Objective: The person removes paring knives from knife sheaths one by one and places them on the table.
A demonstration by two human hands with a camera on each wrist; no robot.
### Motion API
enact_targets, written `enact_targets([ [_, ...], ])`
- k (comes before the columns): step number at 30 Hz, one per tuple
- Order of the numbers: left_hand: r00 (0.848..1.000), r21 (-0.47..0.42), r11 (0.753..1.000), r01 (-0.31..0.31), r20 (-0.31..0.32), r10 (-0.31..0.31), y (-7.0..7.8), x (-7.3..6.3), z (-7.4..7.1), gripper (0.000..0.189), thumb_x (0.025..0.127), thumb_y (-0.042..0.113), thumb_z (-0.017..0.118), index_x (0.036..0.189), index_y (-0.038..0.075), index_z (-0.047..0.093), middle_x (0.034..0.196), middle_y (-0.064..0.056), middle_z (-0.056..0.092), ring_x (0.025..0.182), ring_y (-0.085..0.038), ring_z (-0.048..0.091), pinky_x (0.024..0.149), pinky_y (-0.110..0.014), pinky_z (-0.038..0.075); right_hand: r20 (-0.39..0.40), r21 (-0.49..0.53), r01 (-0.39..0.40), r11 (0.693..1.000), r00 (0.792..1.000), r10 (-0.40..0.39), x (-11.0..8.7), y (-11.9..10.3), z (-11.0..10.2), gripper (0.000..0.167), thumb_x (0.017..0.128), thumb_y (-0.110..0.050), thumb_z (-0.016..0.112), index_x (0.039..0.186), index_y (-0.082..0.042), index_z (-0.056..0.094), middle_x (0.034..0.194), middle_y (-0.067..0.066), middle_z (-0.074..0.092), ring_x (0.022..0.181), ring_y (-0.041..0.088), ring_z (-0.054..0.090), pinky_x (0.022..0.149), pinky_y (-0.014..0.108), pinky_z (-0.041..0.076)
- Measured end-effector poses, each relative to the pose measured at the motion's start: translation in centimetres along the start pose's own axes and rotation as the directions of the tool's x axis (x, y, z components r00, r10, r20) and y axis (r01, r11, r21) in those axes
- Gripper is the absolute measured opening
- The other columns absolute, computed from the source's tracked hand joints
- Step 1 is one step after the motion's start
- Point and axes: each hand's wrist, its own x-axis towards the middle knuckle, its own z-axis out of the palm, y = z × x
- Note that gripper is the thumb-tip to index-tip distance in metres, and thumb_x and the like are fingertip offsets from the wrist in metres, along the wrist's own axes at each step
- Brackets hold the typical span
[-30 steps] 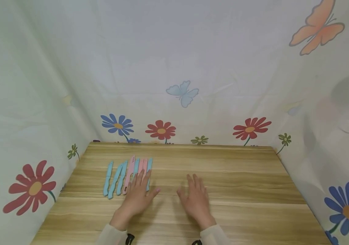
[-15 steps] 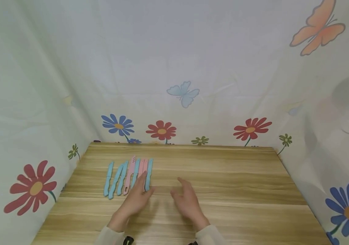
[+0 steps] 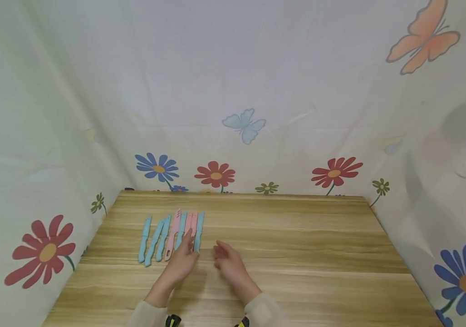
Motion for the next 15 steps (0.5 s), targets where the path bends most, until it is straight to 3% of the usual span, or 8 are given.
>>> enact_targets([
  [7, 1.000, -0.025, 1.000, 0.008, 0.025, -0.007, -0.2, 0.3, 0.2, 0.078, 0.097, 0.007, 0.050, 0.165, 0.002, 0.014, 0.167, -0.026, 0.026, 0.153, -0.043, 0.032, 0.124, -0.061, 0.029, 0.056, 0.093, -0.043, 0.995, 0.998, 0.038, 0.9, -0.7, 1.0, 0.069, 0.092, 0.006, 0.051, 0.158, 0.008, 0.029, 0.158, 0.032, 0.039, 0.145, 0.046, 0.045, 0.110, 0.044, 0.052],
  [15, 0.999, 0.013, 1.000, 0.014, 0.038, -0.014, -0.2, 0.4, 0.4, 0.077, 0.097, 0.006, 0.052, 0.164, -0.001, 0.016, 0.168, -0.030, 0.021, 0.155, -0.045, 0.023, 0.125, -0.065, 0.022, 0.098, 0.140, -0.072, 0.988, 0.994, 0.059, 1.9, -0.4, 1.9, 0.068, 0.092, 0.007, 0.048, 0.157, 0.008, 0.030, 0.159, 0.032, 0.037, 0.147, 0.046, 0.042, 0.112, 0.042, 0.051],
])
